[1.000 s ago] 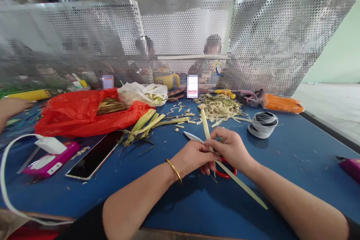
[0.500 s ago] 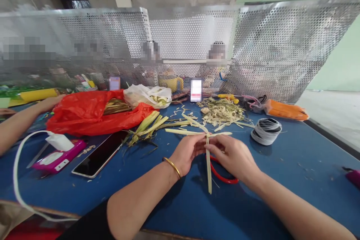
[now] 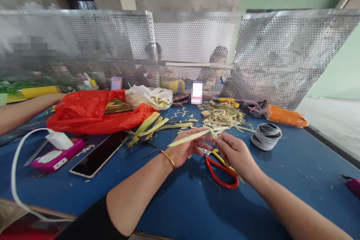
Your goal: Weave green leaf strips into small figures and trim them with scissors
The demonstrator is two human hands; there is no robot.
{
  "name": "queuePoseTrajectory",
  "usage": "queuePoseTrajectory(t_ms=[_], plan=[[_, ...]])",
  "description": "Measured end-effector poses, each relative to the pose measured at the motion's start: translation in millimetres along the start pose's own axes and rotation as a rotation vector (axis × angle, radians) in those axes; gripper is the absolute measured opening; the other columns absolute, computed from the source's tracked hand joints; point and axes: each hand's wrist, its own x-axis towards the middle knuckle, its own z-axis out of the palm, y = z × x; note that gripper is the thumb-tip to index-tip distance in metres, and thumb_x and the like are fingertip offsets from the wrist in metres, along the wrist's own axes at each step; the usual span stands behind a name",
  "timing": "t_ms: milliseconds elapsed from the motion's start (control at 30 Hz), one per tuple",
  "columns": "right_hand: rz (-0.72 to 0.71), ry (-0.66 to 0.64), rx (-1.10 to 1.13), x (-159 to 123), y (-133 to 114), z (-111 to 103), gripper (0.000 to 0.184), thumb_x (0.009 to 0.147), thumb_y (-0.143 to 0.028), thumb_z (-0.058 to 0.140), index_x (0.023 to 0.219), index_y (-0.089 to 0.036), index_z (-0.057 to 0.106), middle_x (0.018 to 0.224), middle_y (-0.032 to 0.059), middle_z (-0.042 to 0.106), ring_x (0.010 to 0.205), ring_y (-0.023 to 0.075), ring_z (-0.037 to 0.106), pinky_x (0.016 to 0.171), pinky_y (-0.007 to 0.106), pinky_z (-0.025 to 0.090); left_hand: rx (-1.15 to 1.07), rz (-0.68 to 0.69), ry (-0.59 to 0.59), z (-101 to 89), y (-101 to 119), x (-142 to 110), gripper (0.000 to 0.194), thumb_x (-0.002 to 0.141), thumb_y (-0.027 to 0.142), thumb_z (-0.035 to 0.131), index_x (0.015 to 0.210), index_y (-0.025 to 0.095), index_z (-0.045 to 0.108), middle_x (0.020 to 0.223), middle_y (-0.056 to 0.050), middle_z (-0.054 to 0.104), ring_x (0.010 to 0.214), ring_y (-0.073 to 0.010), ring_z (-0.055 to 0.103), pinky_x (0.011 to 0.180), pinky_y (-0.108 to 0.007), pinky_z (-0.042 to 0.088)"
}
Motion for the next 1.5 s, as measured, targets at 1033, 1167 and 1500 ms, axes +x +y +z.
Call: queuePoseTrajectory(t_ms=[1033, 1167, 1500], plan=[[-0.151, -0.101, -0.309, 7, 4, -7, 0.036, 0.092, -0.043, 0.043, 0.083, -0.02, 0.068, 0.075, 0.0013, 0.067, 0.075, 0.0181, 0.06, 0.067, 0.026, 0.045, 0.003, -0.127, 0.139, 9.9, -4, -4, 0.016, 0.078, 0.025, 0.066, 0.087, 0.012, 0.069, 0.075, -0.003, 0.061, 0.051, -0.0056, 0.054, 0.038, -0.014, 0.036], [-0.207, -0.101, -0.34, 6, -1, -10, 0.032, 0.091, -0.038, 0.044, 0.081, -0.02, 0.068, 0.076, 0.0033, 0.068, 0.078, 0.0195, 0.061, 0.072, 0.028, 0.045, 0.035, -0.134, 0.16, 7.6, -3, -3, 0.014, 0.078, 0.023, 0.066, 0.087, 0.012, 0.069, 0.073, -0.002, 0.062, 0.046, -0.0046, 0.053, 0.035, -0.013, 0.033], [-0.098, -0.102, -0.186, 7, 0, -8, 0.03, 0.089, -0.04, 0.048, 0.078, -0.018, 0.067, 0.067, 0.0, 0.065, 0.063, 0.014, 0.056, 0.06, 0.023, 0.043, 0.024, -0.104, 0.167, 7.7, -5, -2, 0.007, 0.077, 0.015, 0.066, 0.083, 0.012, 0.069, 0.064, -0.001, 0.063, 0.041, -0.0045, 0.052, 0.034, -0.013, 0.032]])
